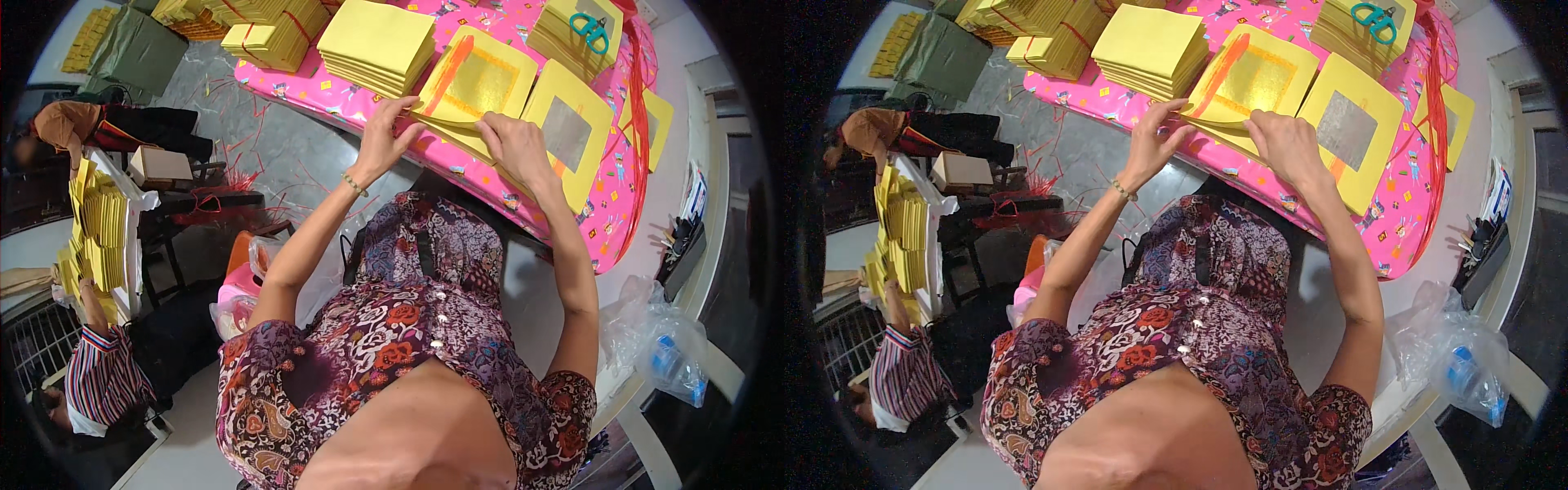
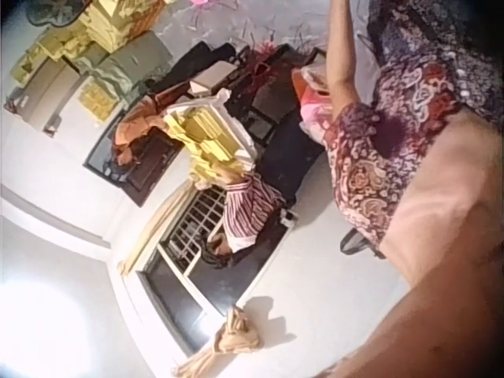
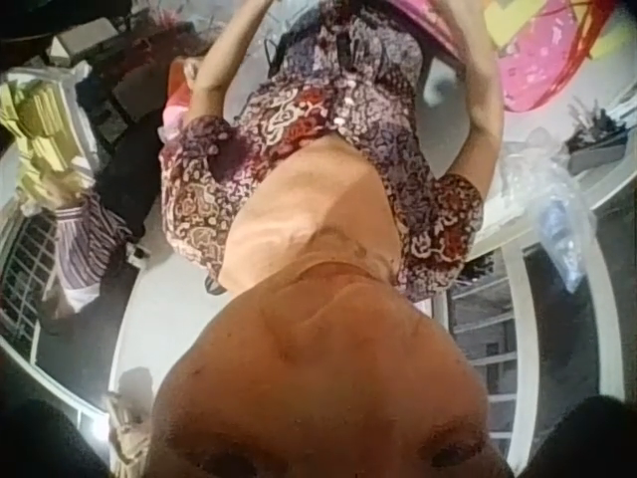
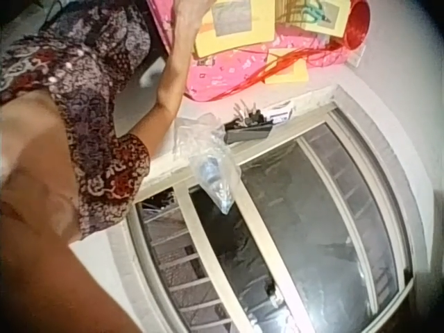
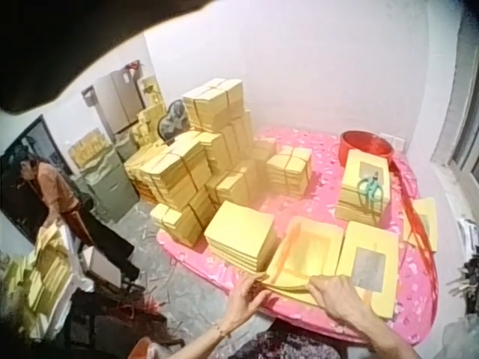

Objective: Folding and stacking traditional yellow ritual paper with gold and silver foil.

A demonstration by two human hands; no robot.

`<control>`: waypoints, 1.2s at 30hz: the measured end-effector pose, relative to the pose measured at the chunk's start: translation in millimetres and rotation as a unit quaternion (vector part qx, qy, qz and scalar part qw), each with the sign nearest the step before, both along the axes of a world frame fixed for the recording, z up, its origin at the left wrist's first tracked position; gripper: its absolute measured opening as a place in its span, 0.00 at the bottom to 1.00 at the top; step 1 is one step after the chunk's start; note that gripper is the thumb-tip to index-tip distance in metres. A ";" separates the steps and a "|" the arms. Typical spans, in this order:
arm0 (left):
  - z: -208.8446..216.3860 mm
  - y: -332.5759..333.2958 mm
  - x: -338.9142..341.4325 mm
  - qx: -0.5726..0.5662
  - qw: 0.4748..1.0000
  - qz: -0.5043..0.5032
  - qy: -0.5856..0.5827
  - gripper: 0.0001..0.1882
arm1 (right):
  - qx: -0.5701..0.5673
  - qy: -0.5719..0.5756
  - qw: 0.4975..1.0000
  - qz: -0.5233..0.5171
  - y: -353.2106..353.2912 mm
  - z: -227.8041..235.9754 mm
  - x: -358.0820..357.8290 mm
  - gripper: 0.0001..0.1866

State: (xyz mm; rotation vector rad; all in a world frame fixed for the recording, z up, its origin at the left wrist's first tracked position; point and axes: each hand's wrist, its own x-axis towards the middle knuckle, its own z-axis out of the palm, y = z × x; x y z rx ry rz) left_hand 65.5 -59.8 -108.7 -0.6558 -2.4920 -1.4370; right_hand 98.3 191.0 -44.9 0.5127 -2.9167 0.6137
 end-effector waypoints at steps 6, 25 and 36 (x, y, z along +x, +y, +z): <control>-2.2 2.8 -2.7 0.007 1.000 0.014 -0.024 0.21 | -0.010 -0.007 1.000 -0.007 -0.7 3.1 -0.1 0.15; 4.1 6.9 -2.5 0.021 0.999 0.015 -0.036 0.18 | -0.032 -0.028 0.999 -0.020 1.3 3.2 -0.5 0.16; -0.9 5.7 -3.5 0.035 0.998 0.014 -0.050 0.18 | -0.033 -0.028 0.999 -0.020 0.2 4.3 -0.3 0.16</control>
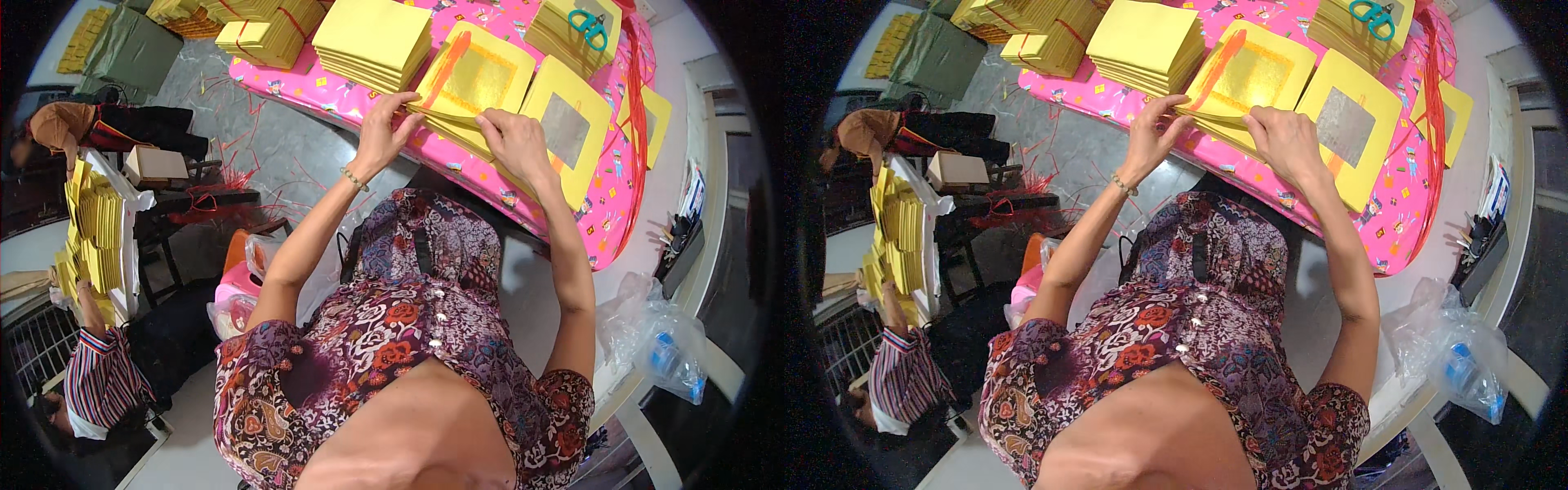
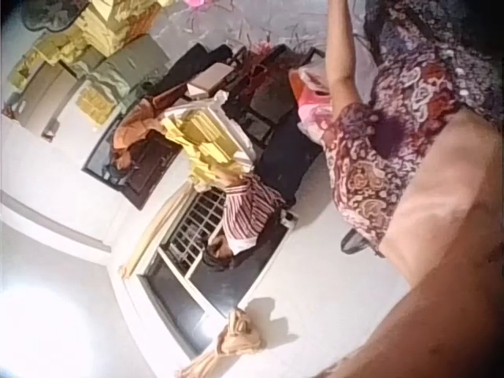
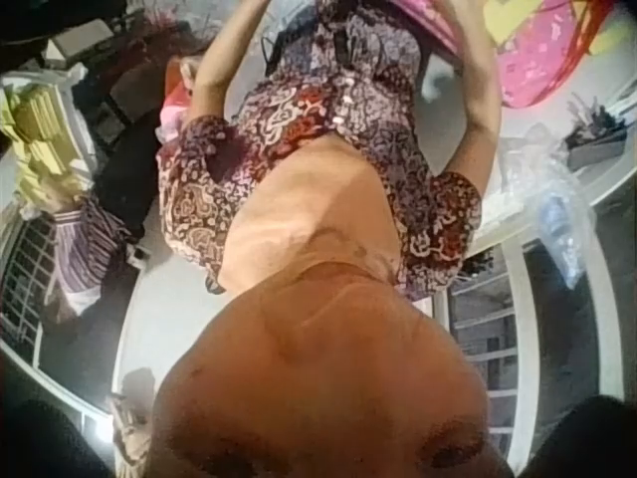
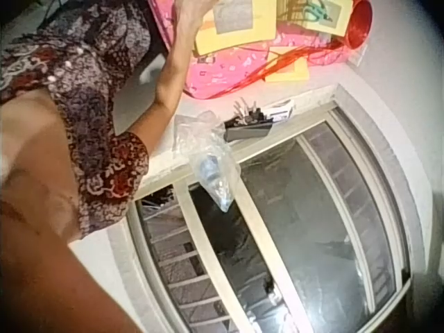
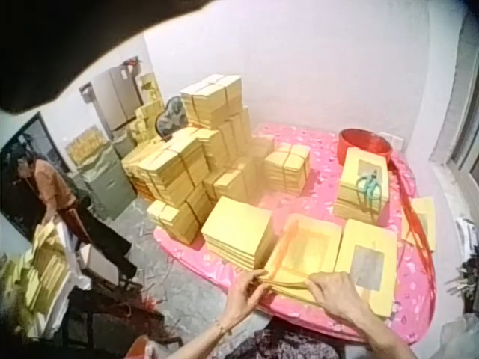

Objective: Folding and stacking traditional yellow ritual paper with gold and silver foil.

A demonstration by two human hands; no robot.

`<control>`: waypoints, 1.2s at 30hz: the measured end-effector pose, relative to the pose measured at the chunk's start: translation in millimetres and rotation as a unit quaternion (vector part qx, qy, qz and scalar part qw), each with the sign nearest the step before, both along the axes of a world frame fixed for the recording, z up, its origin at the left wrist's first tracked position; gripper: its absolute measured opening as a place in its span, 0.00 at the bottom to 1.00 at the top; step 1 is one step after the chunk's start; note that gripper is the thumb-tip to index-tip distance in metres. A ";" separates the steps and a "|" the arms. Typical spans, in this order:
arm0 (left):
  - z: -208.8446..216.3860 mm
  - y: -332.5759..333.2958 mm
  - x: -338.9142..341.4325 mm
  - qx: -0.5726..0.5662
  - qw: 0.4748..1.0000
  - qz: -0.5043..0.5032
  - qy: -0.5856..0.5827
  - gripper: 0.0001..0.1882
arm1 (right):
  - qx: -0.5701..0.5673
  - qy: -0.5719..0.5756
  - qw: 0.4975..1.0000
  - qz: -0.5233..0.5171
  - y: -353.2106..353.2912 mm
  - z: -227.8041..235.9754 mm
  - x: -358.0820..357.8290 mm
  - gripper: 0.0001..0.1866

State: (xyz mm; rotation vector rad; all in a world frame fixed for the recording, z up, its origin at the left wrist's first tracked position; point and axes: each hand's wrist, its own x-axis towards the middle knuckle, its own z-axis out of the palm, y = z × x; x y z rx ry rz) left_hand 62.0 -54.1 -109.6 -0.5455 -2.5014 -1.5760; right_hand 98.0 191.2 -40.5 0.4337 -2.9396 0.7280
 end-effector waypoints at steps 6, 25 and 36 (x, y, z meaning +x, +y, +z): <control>16.8 3.8 7.3 -0.085 0.988 0.005 0.127 0.23 | -0.003 0.002 1.000 -0.009 1.4 -1.0 0.5 0.16; 22.1 44.8 -15.8 -0.250 0.911 -0.118 0.304 0.20 | -0.009 0.128 0.992 0.002 -4.1 -3.9 20.4 0.25; 23.0 50.5 -16.4 -0.254 0.910 -0.110 0.310 0.18 | 0.091 0.202 0.975 0.006 -5.6 -25.2 21.0 0.22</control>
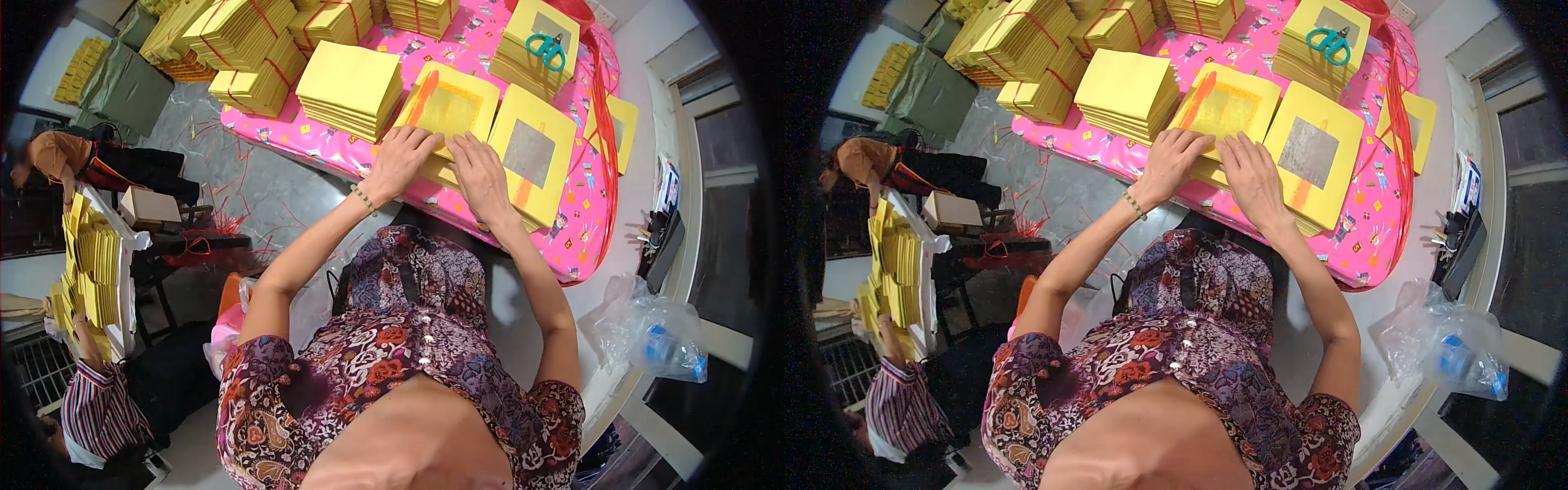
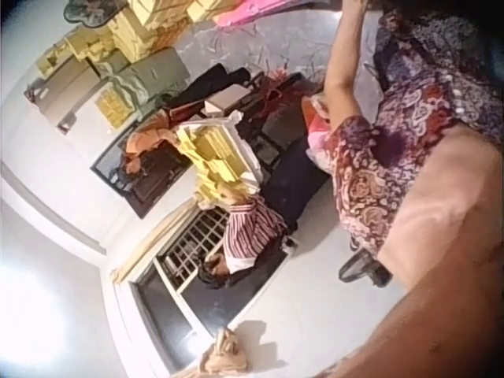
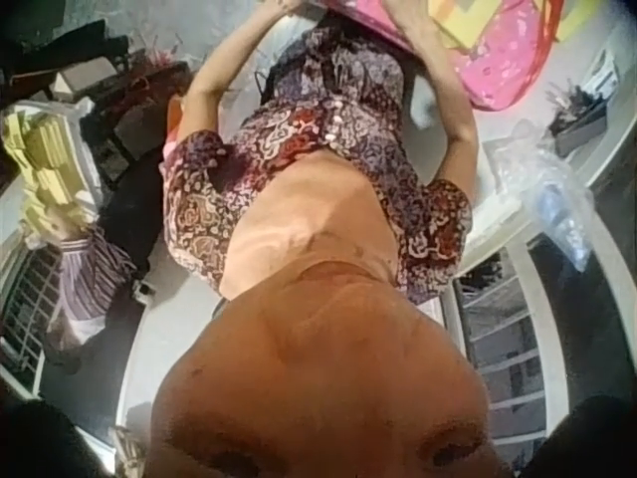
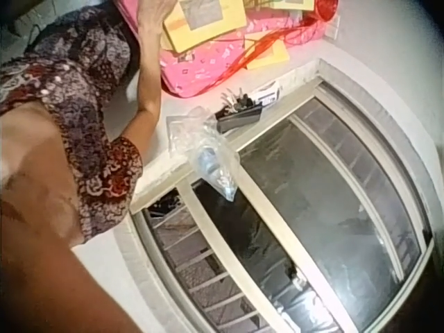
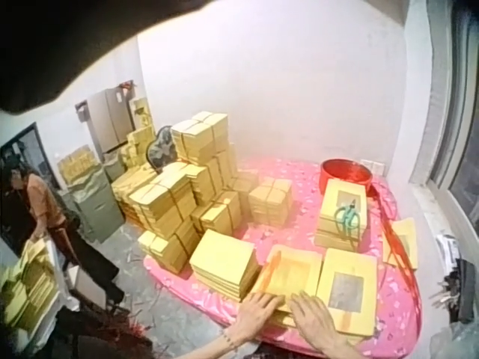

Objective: Folding and stacking traditional yellow ritual paper with gold and silver foil.

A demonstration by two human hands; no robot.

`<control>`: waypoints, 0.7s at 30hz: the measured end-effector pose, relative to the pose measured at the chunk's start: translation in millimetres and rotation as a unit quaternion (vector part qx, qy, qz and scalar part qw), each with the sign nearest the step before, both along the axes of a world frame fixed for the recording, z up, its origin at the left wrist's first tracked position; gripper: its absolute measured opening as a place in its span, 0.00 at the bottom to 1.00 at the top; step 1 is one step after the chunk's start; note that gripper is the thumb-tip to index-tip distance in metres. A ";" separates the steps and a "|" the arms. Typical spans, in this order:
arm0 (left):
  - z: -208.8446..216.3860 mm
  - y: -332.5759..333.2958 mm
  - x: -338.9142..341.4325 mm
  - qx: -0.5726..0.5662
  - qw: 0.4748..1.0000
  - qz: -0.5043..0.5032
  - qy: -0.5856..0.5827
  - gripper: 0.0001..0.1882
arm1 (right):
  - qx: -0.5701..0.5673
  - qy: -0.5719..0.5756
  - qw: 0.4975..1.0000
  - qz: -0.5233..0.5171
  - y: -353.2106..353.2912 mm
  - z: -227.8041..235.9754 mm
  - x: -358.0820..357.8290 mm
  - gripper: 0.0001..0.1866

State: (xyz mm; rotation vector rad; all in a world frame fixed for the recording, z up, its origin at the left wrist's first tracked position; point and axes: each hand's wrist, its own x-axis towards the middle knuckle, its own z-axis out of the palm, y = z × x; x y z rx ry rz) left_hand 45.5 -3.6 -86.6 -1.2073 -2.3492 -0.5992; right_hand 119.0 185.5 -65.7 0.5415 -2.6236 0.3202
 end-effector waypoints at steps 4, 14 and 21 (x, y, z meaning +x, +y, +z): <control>1.5 1.6 0.4 0.002 1.000 0.001 0.000 0.17 | -0.026 -0.021 0.999 -0.014 -0.4 3.8 0.3 0.20; 1.5 -0.3 2.0 0.001 1.000 0.008 0.002 0.16 | -0.037 -0.007 0.999 -0.009 -1.3 6.2 -1.4 0.15; 11.3 -2.9 -4.0 -0.085 0.995 0.020 -0.038 0.19 | -0.118 -0.097 0.988 -0.011 1.1 31.0 -5.1 0.12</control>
